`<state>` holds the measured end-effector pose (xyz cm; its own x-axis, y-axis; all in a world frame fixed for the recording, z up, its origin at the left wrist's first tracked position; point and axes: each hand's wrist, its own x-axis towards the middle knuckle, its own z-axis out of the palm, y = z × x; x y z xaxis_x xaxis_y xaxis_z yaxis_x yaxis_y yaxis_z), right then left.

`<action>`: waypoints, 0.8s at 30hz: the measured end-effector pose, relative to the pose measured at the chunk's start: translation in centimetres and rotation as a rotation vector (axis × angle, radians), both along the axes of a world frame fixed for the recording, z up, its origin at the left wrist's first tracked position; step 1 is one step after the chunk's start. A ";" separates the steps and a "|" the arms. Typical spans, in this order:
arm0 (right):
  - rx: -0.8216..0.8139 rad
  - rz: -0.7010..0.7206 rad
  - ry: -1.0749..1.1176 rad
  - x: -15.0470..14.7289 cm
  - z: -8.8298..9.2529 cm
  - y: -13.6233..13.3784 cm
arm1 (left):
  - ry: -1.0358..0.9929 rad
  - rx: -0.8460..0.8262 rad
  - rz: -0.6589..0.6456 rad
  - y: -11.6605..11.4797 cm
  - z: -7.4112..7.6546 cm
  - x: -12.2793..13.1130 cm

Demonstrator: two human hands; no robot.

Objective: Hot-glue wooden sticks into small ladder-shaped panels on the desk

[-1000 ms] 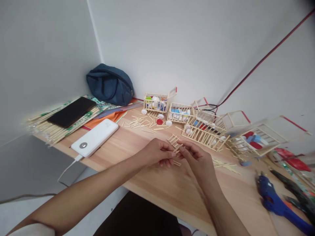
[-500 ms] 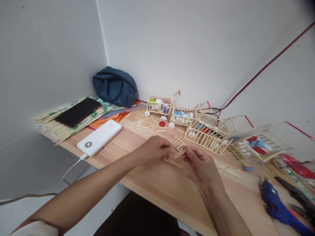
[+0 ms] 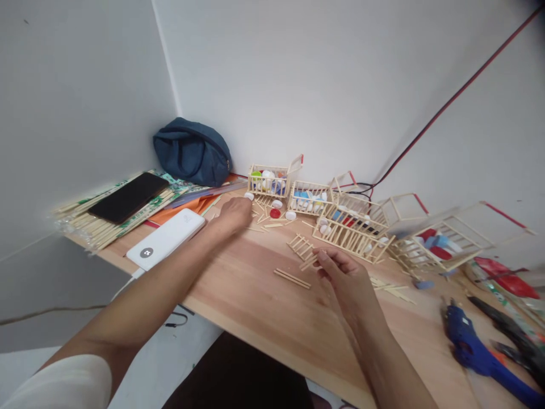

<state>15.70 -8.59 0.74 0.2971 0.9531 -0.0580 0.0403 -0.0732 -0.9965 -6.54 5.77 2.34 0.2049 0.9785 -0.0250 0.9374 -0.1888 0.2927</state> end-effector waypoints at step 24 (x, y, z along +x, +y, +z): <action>0.032 0.072 -0.072 0.1 -0.1 0.2 | -1.198 -0.836 -0.224 -7.6 -0.8 4.8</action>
